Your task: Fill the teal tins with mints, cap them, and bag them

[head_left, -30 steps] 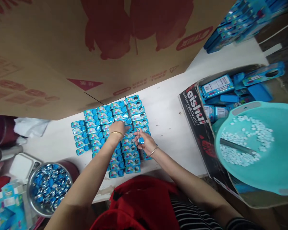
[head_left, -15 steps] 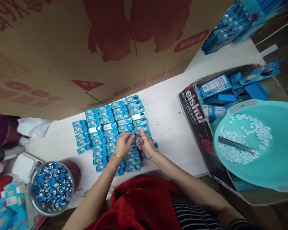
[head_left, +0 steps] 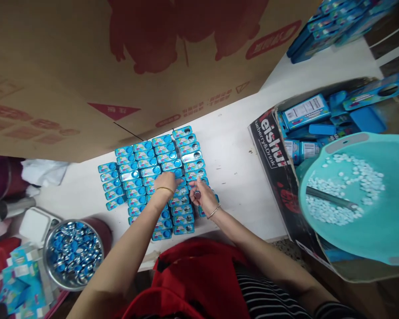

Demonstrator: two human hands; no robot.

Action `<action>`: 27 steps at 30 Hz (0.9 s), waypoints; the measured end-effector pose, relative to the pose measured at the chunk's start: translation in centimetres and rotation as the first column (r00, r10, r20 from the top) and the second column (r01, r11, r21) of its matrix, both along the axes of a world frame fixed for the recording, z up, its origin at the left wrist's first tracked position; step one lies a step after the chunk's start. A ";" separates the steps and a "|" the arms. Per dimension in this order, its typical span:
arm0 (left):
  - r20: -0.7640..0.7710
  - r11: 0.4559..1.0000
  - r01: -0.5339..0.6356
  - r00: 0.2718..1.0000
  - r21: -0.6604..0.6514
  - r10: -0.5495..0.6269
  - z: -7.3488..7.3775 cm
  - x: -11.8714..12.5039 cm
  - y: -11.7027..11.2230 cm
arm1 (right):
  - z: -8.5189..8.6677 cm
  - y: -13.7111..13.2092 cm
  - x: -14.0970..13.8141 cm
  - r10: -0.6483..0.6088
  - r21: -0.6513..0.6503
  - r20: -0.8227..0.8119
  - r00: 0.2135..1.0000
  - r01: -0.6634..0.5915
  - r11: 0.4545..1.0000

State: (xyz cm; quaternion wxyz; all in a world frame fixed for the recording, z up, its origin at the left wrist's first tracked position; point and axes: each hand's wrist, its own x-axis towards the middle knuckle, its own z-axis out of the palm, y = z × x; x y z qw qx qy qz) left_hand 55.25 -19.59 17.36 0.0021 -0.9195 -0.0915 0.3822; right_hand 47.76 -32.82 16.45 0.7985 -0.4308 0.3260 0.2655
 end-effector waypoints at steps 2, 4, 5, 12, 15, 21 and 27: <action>0.004 1.000 0.008 1.000 0.007 -0.008 0.2 0.1 0.1 | 0.4 0.2 -0.1 -0.006 0.016 -0.001 1.000 0.006 1.000; 0.038 1.000 0.018 0.999 -0.006 -0.017 0.9 -0.3 0.1 | 1.0 0.3 -0.1 -0.035 0.048 -0.039 0.999 0.037 0.998; 0.061 0.999 0.027 0.998 -0.018 -0.025 1.3 -0.8 0.1 | 1.4 0.4 -0.1 -0.057 0.064 -0.071 0.996 0.061 0.996; 0.435 0.757 0.352 0.895 -0.551 -0.099 3.7 -8.8 -0.2 | 3.7 0.4 -1.1 -0.155 0.149 -0.122 0.980 0.173 0.974; 0.531 0.786 0.417 0.837 -0.457 -0.136 3.4 -11.0 0.0 | 3.9 0.8 -1.6 -0.138 0.162 -0.147 0.980 0.161 0.974; 0.283 0.955 0.068 0.959 -0.289 0.018 2.8 -9.4 0.1 | 2.9 1.0 -2.8 -0.019 0.081 -0.123 0.992 0.029 0.996; 0.049 0.991 -0.086 0.995 -0.100 0.091 1.3 -5.4 -0.2 | 1.3 -1.3 -3.4 0.091 -0.139 0.005 0.996 -0.089 0.986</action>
